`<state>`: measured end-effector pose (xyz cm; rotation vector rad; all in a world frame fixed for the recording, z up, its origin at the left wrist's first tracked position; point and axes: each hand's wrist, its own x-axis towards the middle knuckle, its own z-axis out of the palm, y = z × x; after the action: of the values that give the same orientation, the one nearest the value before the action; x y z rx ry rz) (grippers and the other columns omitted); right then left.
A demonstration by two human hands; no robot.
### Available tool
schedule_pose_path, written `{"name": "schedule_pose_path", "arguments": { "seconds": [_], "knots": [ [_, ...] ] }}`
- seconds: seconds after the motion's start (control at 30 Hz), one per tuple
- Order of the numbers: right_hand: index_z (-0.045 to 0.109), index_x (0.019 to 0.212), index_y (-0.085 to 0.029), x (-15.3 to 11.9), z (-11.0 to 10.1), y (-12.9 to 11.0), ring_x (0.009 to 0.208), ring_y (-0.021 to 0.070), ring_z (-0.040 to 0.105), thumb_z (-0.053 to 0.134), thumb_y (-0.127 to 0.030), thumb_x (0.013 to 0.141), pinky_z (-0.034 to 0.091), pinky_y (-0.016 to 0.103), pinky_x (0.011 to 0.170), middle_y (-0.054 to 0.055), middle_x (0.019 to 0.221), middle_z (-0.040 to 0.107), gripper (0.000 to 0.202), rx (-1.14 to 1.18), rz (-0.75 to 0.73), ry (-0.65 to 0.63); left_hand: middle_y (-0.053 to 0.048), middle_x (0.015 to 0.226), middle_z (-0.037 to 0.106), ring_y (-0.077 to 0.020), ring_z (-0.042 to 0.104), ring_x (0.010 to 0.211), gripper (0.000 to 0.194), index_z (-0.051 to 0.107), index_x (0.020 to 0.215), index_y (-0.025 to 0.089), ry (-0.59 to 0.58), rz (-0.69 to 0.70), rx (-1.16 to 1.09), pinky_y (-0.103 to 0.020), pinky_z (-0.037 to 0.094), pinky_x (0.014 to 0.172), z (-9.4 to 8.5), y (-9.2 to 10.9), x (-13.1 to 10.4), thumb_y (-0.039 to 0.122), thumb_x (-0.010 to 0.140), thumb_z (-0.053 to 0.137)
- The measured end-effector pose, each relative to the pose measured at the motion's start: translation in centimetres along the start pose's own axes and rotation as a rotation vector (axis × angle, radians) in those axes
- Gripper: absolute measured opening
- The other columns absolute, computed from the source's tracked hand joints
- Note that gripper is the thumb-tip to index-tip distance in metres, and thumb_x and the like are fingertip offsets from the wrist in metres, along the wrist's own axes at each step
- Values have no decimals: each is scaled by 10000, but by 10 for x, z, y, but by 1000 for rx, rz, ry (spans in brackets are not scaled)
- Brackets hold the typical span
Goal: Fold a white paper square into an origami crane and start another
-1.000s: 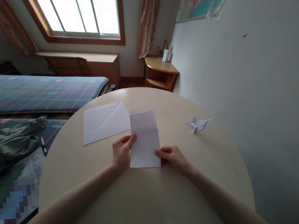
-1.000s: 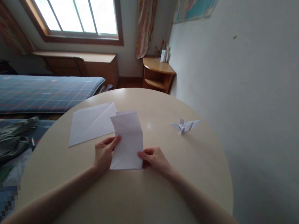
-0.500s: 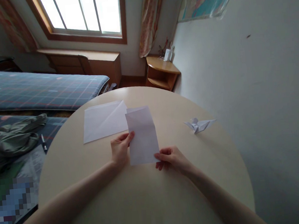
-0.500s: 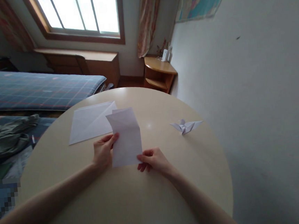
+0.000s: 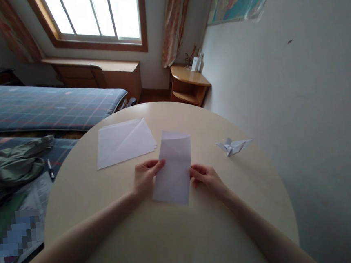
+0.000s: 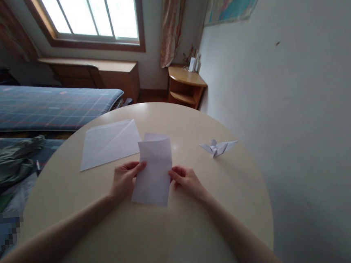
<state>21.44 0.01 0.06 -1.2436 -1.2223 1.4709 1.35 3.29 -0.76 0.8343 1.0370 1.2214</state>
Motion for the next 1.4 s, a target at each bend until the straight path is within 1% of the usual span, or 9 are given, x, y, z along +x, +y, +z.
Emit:
{"name": "schedule_pose_path", "arguments": {
  "seconds": [0.1, 0.27, 0.43, 0.57, 0.77, 0.9, 1.0, 1.2, 1.4],
  "knots": [
    [639, 705, -173, 4, -9, -2, 480, 81, 476, 740, -529, 554, 382, 215, 455, -9, 626, 604, 399, 36, -19, 87, -56, 652, 690, -137, 596, 554, 301, 715, 662, 121, -95, -30, 44, -224, 457, 538, 1, 0, -7, 386, 551, 804],
    [631, 629, -174, 8, -16, -3, 466, 83, 449, 778, -504, 482, 338, 219, 436, -11, 573, 593, 391, 22, -21, 142, -54, 667, 697, -139, 602, 560, 279, 714, 669, 132, -184, -61, 93, -216, 448, 528, 3, 1, -14, 393, 595, 778],
    [578, 554, -177, 8, -16, 0, 447, 93, 456, 776, -487, 505, 341, 231, 439, -10, 498, 567, 371, 1, -4, 189, -48, 666, 696, -129, 595, 557, 284, 713, 657, 132, -192, -72, 110, -206, 440, 529, 6, 3, -16, 397, 583, 780],
    [534, 507, -180, 6, -16, -3, 423, 90, 450, 782, -493, 487, 342, 229, 428, -15, 455, 545, 399, 3, 14, 194, -49, 661, 696, -123, 591, 552, 293, 711, 652, 132, -191, -97, 102, -203, 440, 529, 7, 5, -18, 405, 573, 783],
    [584, 534, -159, 5, -21, -11, 459, 89, 476, 792, -495, 457, 374, 226, 447, 4, 534, 585, 403, 24, 38, 168, -54, 660, 693, -129, 590, 538, 276, 712, 652, 130, -228, -153, 92, -211, 432, 512, 4, 3, -19, 386, 580, 783],
    [550, 484, -166, 7, -23, -7, 402, 82, 435, 800, -459, 467, 332, 225, 402, -3, 446, 544, 384, 31, 56, 195, -73, 698, 702, -143, 601, 561, 280, 716, 666, 131, -254, -165, 125, -223, 434, 522, 4, 3, -19, 394, 590, 774],
    [543, 465, -166, 7, -24, -7, 403, 86, 442, 807, -443, 457, 344, 229, 405, 2, 440, 545, 382, 36, 64, 196, -65, 666, 694, -138, 589, 541, 275, 709, 637, 131, -243, -177, 111, -218, 425, 502, 5, 4, -20, 388, 573, 783],
    [662, 646, -144, 4, -28, -17, 482, 90, 475, 810, -449, 447, 381, 227, 429, 24, 622, 610, 393, 88, 45, 171, -45, 619, 675, -113, 559, 494, 260, 699, 613, 127, -261, -230, 85, -197, 393, 462, 5, 5, -18, 363, 559, 792],
    [606, 510, -147, 8, -31, -11, 423, 77, 432, 827, -388, 439, 360, 229, 402, 6, 513, 565, 335, 62, 63, 260, -56, 636, 672, -117, 557, 517, 280, 702, 620, 121, -297, -220, 116, -192, 384, 465, 5, 5, -17, 380, 558, 788]
  ]
}}
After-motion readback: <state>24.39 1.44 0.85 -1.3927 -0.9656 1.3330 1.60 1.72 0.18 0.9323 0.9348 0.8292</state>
